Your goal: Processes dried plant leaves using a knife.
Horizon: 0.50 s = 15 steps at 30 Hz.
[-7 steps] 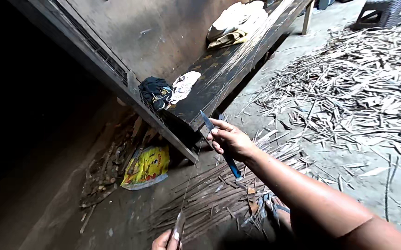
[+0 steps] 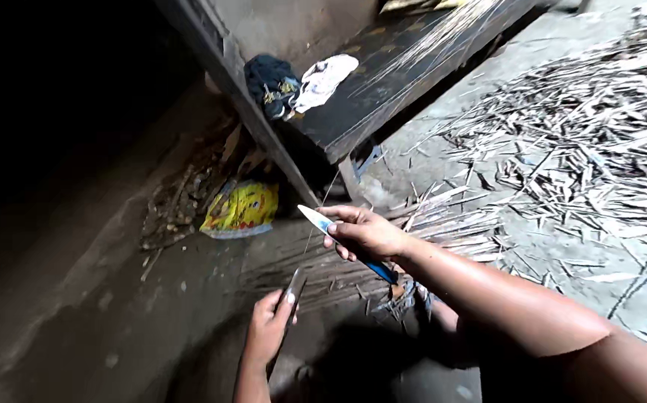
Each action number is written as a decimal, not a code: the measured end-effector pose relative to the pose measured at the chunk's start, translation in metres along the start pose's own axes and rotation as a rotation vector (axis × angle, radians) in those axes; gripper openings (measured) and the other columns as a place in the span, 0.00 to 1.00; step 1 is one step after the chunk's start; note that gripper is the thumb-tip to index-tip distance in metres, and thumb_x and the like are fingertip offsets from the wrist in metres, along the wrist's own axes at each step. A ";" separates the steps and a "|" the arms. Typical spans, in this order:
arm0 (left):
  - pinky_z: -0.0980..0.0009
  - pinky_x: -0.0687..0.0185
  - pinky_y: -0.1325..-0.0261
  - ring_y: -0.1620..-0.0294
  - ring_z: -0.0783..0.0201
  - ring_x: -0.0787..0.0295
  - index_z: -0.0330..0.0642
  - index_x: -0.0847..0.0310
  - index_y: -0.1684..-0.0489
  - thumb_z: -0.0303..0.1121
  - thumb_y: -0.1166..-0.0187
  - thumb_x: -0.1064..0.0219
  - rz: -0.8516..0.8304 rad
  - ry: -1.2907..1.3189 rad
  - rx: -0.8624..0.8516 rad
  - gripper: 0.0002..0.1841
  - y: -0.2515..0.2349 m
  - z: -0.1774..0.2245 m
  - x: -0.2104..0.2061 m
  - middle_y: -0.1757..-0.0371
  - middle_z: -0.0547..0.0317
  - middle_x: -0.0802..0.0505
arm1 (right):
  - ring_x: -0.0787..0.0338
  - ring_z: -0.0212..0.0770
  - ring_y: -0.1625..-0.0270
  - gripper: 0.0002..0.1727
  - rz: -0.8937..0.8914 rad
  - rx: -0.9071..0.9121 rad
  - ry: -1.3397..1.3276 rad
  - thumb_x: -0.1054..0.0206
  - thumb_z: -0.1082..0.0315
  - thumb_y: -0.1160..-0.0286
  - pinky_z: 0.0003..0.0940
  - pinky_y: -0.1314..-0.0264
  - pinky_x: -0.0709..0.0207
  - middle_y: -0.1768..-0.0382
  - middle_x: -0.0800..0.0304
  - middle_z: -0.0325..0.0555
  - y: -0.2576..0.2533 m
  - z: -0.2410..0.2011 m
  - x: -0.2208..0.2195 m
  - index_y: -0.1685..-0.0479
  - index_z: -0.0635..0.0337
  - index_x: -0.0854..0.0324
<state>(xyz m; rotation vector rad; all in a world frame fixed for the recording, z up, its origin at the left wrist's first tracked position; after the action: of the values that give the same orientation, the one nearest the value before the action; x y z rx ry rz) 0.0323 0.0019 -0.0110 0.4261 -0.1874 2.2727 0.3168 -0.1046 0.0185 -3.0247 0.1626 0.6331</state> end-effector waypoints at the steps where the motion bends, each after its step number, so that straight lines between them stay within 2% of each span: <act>1: 0.72 0.12 0.72 0.77 0.66 0.12 0.34 0.10 0.56 0.30 0.14 0.42 -0.012 -0.008 -0.010 0.13 0.000 0.002 -0.001 0.71 0.58 0.07 | 0.15 0.34 0.76 0.25 -0.026 -0.020 0.016 0.46 0.66 0.09 0.27 0.73 0.19 0.58 0.07 0.51 0.001 0.006 -0.007 0.15 0.53 0.30; 3: 0.73 0.13 0.72 0.78 0.67 0.12 0.33 0.11 0.56 0.30 0.13 0.42 -0.035 0.004 -0.029 0.13 0.000 0.000 0.000 0.71 0.58 0.07 | 0.16 0.32 0.76 0.23 -0.035 -0.011 0.031 0.46 0.66 0.09 0.25 0.73 0.20 0.59 0.08 0.49 0.000 0.008 -0.011 0.18 0.54 0.28; 7: 0.73 0.12 0.70 0.76 0.67 0.12 0.32 0.12 0.52 0.30 0.12 0.42 -0.059 0.042 -0.010 0.12 0.003 -0.006 0.005 0.69 0.57 0.06 | 0.21 0.31 0.79 0.23 0.144 0.074 -0.016 0.48 0.64 0.09 0.25 0.77 0.23 0.63 0.11 0.47 -0.004 -0.012 0.001 0.17 0.48 0.28; 9: 0.72 0.12 0.70 0.75 0.66 0.12 0.32 0.12 0.53 0.30 0.13 0.41 -0.059 0.067 -0.012 0.12 0.004 -0.007 0.004 0.69 0.57 0.07 | 0.21 0.32 0.80 0.24 0.170 0.089 -0.041 0.50 0.64 0.08 0.25 0.79 0.24 0.65 0.12 0.46 -0.004 -0.017 0.004 0.16 0.46 0.30; 13: 0.72 0.12 0.71 0.76 0.67 0.12 0.33 0.12 0.58 0.29 0.13 0.41 -0.031 0.075 -0.035 0.11 0.003 0.000 -0.004 0.71 0.57 0.07 | 0.18 0.35 0.78 0.27 -0.016 -0.019 -0.018 0.49 0.63 0.10 0.29 0.76 0.20 0.62 0.11 0.51 -0.003 0.005 -0.014 0.12 0.42 0.36; 15: 0.73 0.13 0.71 0.77 0.67 0.12 0.33 0.12 0.58 0.29 0.13 0.40 -0.026 0.085 -0.046 0.11 0.000 0.003 -0.007 0.71 0.58 0.08 | 0.17 0.34 0.77 0.25 -0.094 -0.058 -0.022 0.47 0.65 0.09 0.27 0.75 0.20 0.61 0.09 0.52 -0.002 0.019 -0.026 0.15 0.48 0.31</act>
<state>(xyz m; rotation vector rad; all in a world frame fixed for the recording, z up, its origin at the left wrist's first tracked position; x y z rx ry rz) 0.0372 -0.0042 -0.0107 0.3051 -0.1892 2.2519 0.2852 -0.0985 0.0114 -3.0570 0.0016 0.6744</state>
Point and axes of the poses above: each hand's wrist, its own y-axis away from the middle knuckle, its own x-axis out of the back of the hand, z = x × y, the point moved 1 cm from there along -y, towards the middle knuckle
